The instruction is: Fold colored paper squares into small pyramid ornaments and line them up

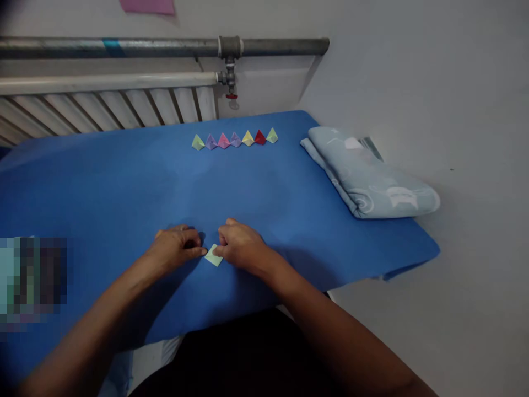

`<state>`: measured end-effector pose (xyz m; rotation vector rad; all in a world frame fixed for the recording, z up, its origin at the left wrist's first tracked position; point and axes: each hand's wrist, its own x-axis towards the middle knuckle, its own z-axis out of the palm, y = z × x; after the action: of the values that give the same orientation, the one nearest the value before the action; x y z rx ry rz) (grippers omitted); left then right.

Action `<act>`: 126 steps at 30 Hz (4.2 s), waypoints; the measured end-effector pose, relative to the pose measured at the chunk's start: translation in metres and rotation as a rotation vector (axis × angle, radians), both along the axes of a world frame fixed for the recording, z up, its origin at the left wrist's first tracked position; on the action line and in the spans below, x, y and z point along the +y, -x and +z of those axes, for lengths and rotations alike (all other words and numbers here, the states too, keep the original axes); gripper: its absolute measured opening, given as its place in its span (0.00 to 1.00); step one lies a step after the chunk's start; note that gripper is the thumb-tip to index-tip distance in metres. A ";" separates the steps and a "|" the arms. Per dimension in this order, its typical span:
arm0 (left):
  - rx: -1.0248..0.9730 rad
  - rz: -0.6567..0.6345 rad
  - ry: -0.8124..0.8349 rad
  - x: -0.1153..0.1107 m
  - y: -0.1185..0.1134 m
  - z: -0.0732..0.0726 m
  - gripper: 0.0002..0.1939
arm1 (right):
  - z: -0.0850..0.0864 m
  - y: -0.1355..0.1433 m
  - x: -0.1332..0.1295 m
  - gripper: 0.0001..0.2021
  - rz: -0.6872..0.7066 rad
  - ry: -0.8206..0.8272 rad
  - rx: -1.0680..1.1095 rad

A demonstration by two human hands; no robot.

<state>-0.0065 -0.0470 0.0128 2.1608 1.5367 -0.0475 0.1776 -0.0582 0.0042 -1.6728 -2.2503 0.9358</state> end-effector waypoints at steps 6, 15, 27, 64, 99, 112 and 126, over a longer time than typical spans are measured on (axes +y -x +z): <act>0.063 -0.094 0.096 0.012 0.000 0.005 0.14 | 0.000 0.001 0.001 0.10 0.015 -0.005 -0.009; 0.219 -0.122 0.088 0.019 -0.010 0.009 0.14 | -0.001 0.000 0.000 0.11 0.032 -0.040 0.009; 0.320 -0.217 0.091 0.019 -0.016 0.025 0.19 | -0.002 -0.002 -0.001 0.09 0.051 -0.052 -0.003; -0.036 -0.161 0.297 0.013 -0.026 0.019 0.05 | -0.021 -0.034 -0.028 0.04 -0.366 0.020 0.616; -0.868 0.227 0.283 -0.049 -0.009 -0.003 0.10 | 0.005 -0.009 -0.054 0.11 -0.103 -0.111 0.483; -0.489 -0.148 -0.546 -0.050 -0.020 -0.032 0.09 | -0.018 -0.016 -0.048 0.07 0.156 -0.522 0.047; -0.289 -0.252 -0.662 -0.071 -0.018 -0.037 0.10 | -0.029 -0.026 -0.051 0.10 0.301 -0.532 -0.135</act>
<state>0.0112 -0.1179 -0.0241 2.6949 1.2075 0.7541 0.2035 -0.1089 -0.0249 -1.2156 -2.5831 0.2254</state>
